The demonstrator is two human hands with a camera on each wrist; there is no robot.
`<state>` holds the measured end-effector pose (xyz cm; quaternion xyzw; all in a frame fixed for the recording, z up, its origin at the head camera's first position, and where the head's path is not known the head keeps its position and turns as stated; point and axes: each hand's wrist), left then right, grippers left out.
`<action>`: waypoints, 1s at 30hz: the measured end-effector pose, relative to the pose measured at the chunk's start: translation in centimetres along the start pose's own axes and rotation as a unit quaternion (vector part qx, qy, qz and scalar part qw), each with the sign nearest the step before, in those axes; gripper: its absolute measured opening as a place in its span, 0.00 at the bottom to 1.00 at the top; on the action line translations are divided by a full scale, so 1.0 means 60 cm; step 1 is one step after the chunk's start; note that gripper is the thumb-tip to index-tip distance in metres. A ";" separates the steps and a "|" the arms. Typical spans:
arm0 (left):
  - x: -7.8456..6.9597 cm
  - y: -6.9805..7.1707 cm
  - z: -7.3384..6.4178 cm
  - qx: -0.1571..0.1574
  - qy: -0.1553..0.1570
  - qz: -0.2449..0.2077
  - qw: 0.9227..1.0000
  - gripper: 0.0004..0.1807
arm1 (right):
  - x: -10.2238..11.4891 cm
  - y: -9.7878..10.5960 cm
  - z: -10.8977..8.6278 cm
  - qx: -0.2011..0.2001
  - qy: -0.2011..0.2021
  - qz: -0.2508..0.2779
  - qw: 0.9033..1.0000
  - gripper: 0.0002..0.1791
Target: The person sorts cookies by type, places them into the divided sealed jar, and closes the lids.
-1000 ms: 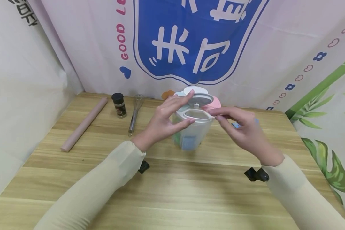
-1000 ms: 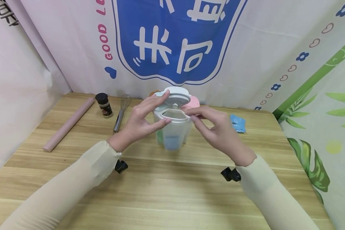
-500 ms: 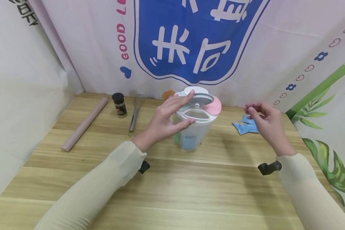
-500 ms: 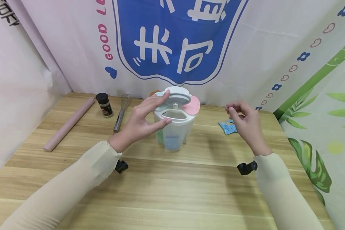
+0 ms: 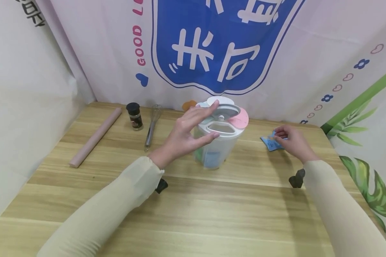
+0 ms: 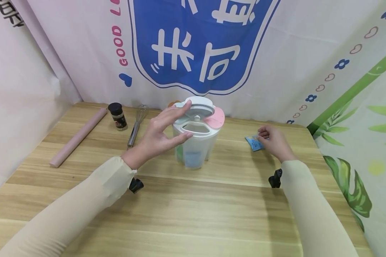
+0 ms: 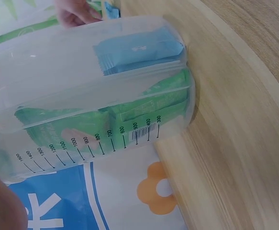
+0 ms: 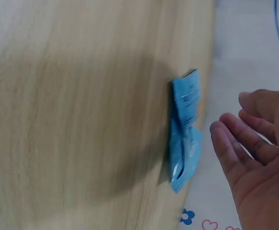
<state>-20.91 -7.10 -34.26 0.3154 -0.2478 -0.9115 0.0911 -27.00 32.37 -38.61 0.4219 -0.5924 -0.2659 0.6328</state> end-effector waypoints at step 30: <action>0.000 0.000 -0.001 0.000 0.003 0.004 1.000 0.42 | -0.001 -0.025 0.037 0.096 -0.028 -0.059 0.993 0.26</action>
Point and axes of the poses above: each hand's wrist, its own z-axis towards the middle knuckle, its own y-axis out of the back of the hand, x = y × z, and after that the axes turned 2 degrees about x, right-handed
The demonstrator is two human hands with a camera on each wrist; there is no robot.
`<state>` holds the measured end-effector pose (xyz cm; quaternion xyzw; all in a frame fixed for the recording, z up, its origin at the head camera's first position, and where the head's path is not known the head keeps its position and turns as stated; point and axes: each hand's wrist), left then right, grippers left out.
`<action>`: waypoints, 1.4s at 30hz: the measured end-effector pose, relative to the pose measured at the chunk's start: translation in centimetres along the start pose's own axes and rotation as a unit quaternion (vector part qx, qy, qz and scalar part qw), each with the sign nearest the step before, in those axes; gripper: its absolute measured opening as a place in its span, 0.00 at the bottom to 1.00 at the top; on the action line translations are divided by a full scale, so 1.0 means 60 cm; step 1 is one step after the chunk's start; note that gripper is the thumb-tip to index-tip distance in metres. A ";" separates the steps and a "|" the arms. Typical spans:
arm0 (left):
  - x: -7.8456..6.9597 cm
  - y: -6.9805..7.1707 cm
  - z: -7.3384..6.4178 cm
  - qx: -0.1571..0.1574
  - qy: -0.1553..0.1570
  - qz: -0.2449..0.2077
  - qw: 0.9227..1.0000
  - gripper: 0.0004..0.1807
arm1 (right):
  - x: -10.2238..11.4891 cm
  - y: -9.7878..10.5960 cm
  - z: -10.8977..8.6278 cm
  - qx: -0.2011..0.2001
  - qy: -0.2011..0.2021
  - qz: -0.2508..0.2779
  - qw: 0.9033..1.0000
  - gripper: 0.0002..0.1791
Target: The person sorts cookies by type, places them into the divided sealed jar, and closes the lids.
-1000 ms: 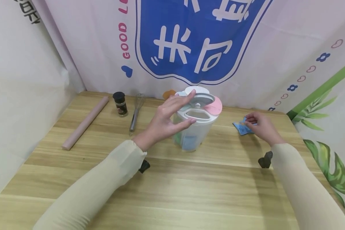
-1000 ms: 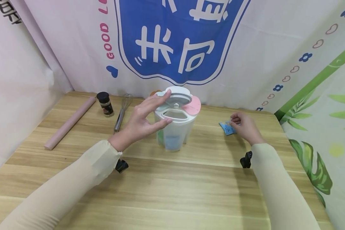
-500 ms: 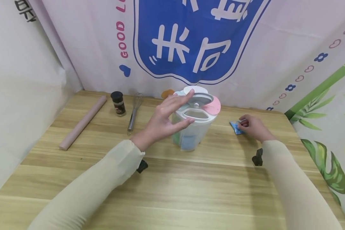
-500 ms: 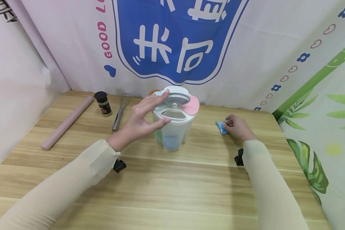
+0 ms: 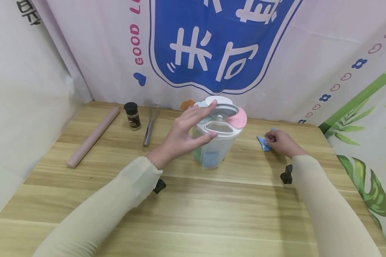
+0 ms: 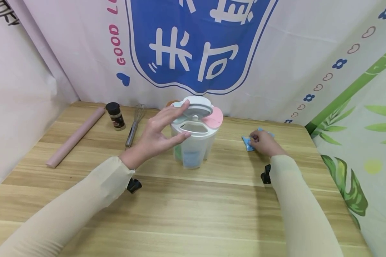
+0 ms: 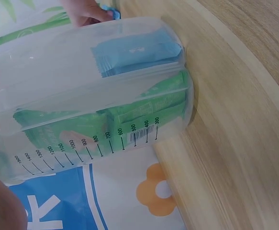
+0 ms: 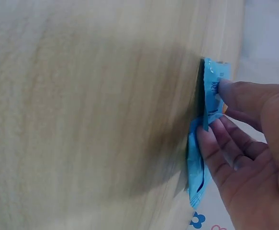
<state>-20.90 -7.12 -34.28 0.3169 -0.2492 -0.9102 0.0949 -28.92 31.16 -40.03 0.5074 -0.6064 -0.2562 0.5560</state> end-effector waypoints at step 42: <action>0.000 -0.003 0.002 -0.011 -0.015 -0.006 1.000 0.41 | -0.012 -0.014 -0.012 -0.061 -0.007 0.046 0.997 0.21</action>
Point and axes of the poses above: each hand's wrist, its own z-axis towards the middle knuckle, its own y-axis out of the back of the hand, x = y × z, and after that the axes turned 2 degrees about x, right-handed
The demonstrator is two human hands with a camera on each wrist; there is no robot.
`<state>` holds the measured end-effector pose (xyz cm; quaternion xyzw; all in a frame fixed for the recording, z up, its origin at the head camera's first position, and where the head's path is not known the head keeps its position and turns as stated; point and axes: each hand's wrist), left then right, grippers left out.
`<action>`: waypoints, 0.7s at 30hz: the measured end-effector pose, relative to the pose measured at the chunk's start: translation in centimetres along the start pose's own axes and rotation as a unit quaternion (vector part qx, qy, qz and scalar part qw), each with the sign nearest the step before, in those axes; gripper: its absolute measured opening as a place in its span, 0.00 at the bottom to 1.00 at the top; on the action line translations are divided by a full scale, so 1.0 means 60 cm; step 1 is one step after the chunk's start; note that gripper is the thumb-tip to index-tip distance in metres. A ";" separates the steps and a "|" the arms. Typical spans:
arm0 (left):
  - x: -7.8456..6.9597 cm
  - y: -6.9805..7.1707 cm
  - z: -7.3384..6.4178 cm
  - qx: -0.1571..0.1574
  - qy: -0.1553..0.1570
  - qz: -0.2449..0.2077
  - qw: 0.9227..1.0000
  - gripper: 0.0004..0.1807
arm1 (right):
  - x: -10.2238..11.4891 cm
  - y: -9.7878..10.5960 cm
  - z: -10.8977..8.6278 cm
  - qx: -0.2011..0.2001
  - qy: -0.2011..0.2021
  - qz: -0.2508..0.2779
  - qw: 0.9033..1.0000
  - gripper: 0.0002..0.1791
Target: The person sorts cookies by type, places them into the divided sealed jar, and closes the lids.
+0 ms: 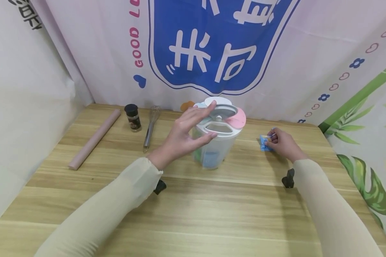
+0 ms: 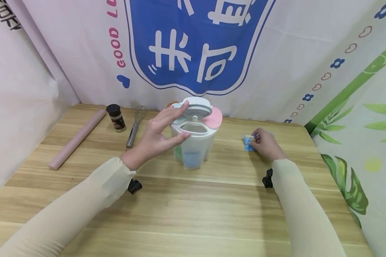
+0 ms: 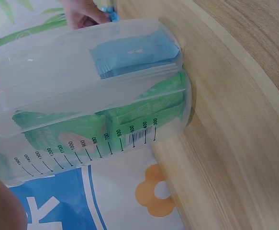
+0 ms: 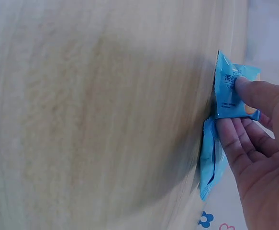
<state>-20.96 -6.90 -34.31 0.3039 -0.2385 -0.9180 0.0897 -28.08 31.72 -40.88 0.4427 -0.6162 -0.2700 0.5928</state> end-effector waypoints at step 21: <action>-0.002 -0.001 -0.001 0.005 0.011 0.002 1.000 0.42 | 0.029 0.023 -0.038 -0.014 -0.029 0.230 0.973 0.34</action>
Point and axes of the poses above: each hand's wrist, its own z-axis towards the middle knuckle, its own y-axis out of the back of the hand, x = y × z, and after that the axes turned 2 degrees about x, right-handed
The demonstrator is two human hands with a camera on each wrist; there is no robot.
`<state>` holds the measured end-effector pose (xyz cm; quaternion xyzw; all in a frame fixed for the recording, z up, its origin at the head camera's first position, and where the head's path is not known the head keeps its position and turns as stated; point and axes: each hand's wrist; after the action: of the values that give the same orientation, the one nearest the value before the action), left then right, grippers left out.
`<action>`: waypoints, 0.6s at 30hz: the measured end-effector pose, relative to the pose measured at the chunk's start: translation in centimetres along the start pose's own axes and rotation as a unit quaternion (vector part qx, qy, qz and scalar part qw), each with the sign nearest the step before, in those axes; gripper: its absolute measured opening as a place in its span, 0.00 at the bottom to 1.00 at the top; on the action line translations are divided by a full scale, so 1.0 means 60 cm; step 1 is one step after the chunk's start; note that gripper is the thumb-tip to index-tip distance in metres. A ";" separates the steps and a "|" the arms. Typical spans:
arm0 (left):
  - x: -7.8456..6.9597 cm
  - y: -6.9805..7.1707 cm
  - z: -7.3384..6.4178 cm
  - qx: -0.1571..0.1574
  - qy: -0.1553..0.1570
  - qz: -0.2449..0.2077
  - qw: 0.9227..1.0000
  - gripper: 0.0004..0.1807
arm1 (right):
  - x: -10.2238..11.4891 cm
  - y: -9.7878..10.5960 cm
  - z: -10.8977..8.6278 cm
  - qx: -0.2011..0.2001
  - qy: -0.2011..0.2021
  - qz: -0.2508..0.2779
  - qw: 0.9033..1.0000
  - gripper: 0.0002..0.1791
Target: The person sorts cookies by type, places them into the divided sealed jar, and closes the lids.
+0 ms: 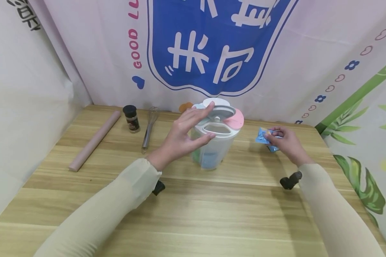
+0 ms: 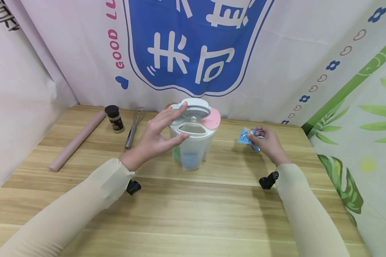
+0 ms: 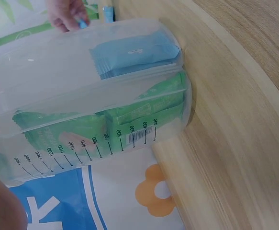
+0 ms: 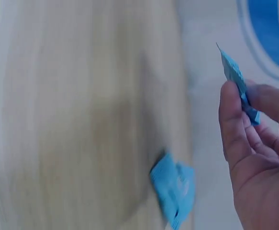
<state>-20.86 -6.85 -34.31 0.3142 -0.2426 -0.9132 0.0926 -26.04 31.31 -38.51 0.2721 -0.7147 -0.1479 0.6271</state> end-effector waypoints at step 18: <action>0.001 -0.001 -0.001 -0.002 0.002 -0.004 1.000 0.42 | 0.125 -0.021 -0.093 -0.038 0.116 0.252 0.960 0.13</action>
<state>-20.86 -6.83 -34.41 0.3167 -0.2392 -0.9134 0.0902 -20.81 26.69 -32.14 0.0750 -0.6761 0.0203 0.7327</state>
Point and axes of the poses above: each hand's wrist, its own z-axis towards the middle knuckle, its own y-axis out of the back of the hand, x = y × z, and after that the axes turned 2 degrees about x, right-handed
